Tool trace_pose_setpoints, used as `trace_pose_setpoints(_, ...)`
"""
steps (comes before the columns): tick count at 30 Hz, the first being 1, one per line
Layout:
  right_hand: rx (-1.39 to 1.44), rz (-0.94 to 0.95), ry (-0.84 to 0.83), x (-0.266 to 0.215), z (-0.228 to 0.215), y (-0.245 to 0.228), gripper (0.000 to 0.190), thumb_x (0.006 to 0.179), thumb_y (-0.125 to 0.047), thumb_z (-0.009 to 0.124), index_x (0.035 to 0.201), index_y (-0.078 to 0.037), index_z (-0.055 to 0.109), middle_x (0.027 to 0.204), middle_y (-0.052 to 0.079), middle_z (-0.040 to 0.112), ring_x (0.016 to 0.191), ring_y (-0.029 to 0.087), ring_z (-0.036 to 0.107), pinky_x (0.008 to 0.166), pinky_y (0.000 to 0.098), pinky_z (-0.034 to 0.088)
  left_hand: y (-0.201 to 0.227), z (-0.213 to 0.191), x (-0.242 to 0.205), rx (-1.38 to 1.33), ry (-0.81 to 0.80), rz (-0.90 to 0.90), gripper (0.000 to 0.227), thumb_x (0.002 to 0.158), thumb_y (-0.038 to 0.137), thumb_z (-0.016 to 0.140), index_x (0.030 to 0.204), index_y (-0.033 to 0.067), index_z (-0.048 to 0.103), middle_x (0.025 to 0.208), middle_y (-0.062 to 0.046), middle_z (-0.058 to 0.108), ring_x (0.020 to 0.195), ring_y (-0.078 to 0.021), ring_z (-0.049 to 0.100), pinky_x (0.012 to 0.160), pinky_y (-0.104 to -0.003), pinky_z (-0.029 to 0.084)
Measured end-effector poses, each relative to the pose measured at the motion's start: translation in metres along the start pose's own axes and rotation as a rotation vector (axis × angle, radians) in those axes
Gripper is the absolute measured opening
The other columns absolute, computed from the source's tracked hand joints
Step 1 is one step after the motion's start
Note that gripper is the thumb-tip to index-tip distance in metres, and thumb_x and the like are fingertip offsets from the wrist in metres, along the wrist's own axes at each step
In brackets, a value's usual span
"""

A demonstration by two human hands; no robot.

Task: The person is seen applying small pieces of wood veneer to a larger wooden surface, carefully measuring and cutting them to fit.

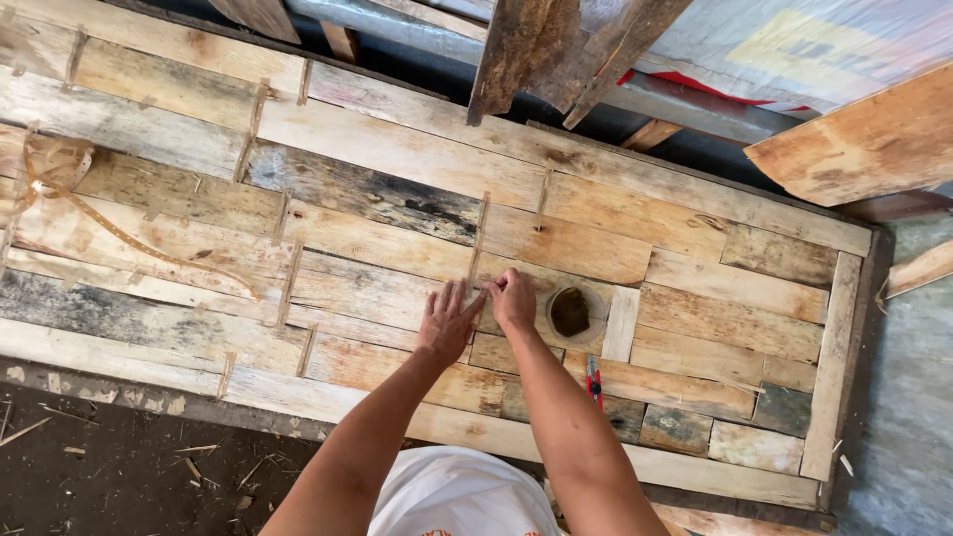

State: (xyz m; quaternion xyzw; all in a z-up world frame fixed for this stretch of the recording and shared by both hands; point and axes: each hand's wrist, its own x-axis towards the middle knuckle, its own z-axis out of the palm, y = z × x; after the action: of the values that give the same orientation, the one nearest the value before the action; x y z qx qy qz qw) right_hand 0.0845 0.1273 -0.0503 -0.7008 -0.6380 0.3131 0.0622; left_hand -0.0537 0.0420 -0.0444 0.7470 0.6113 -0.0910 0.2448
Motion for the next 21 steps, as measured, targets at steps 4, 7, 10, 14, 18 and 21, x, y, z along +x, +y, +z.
trace_pose_setpoints(4,0.013,0.016,0.003,-0.001,-0.001,0.0,0.029,0.088,-0.026,0.083,0.09,-0.007,0.062,0.097,0.01,0.062,0.082,0.026,0.062,0.071,0.0443,0.052,-0.002,0.004,-0.001,-0.002,0.026,0.001,0.07,0.104,0.034,0.051,0.165,0.0297,0.017,0.171,-0.018,0.01,0.157,-0.0384,0.013,0.122,-0.058,0.017)
trace_pose_setpoints(7,0.028,-0.041,0.053,0.0,-0.001,0.001,0.029,0.086,-0.024,0.084,0.089,-0.006,0.062,0.095,0.012,0.063,0.083,0.028,0.061,0.072,0.0453,0.051,-0.001,-0.003,-0.003,-0.026,0.028,-0.006,0.067,0.104,0.034,0.051,0.164,0.0305,0.02,0.171,-0.017,0.011,0.157,-0.0369,0.014,0.123,-0.057,0.018)
trace_pose_setpoints(10,0.04,-0.03,0.063,-0.001,-0.002,0.0,0.03,0.085,-0.024,0.085,0.088,-0.005,0.062,0.095,0.012,0.063,0.084,0.029,0.061,0.072,0.0457,0.051,0.0,-0.006,-0.003,-0.043,0.029,-0.013,0.066,0.103,0.033,0.052,0.163,0.0315,0.023,0.17,-0.016,0.011,0.156,-0.036,0.014,0.122,-0.057,0.018)
trace_pose_setpoints(14,0.056,-0.022,0.053,-0.001,-0.002,-0.001,0.03,0.085,-0.023,0.085,0.088,-0.005,0.061,0.093,0.012,0.064,0.086,0.029,0.061,0.075,0.045,0.051,0.001,-0.01,-0.004,-0.082,0.017,-0.028,0.064,0.104,0.031,0.052,0.162,0.0318,0.027,0.171,-0.015,0.012,0.157,-0.0356,0.015,0.124,-0.056,0.017)
trace_pose_setpoints(18,0.053,0.003,0.021,-0.001,-0.002,-0.002,0.03,0.087,-0.026,0.083,0.088,-0.006,0.062,0.094,0.01,0.064,0.086,0.027,0.062,0.076,0.0441,0.052,0.002,-0.015,-0.006,-0.101,0.005,-0.038,0.061,0.105,0.03,0.051,0.161,0.032,0.028,0.171,-0.015,0.013,0.157,-0.0347,0.015,0.125,-0.056,0.017)
trace_pose_setpoints(21,0.043,0.016,0.021,-0.002,-0.003,-0.003,0.031,0.086,-0.028,0.084,0.088,-0.005,0.062,0.096,0.01,0.063,0.085,0.027,0.061,0.076,0.0446,0.051,0.0,-0.01,-0.003,-0.111,0.024,-0.031,0.061,0.104,0.03,0.05,0.161,0.0317,0.028,0.17,-0.015,0.013,0.157,-0.0348,0.014,0.124,-0.056,0.016)
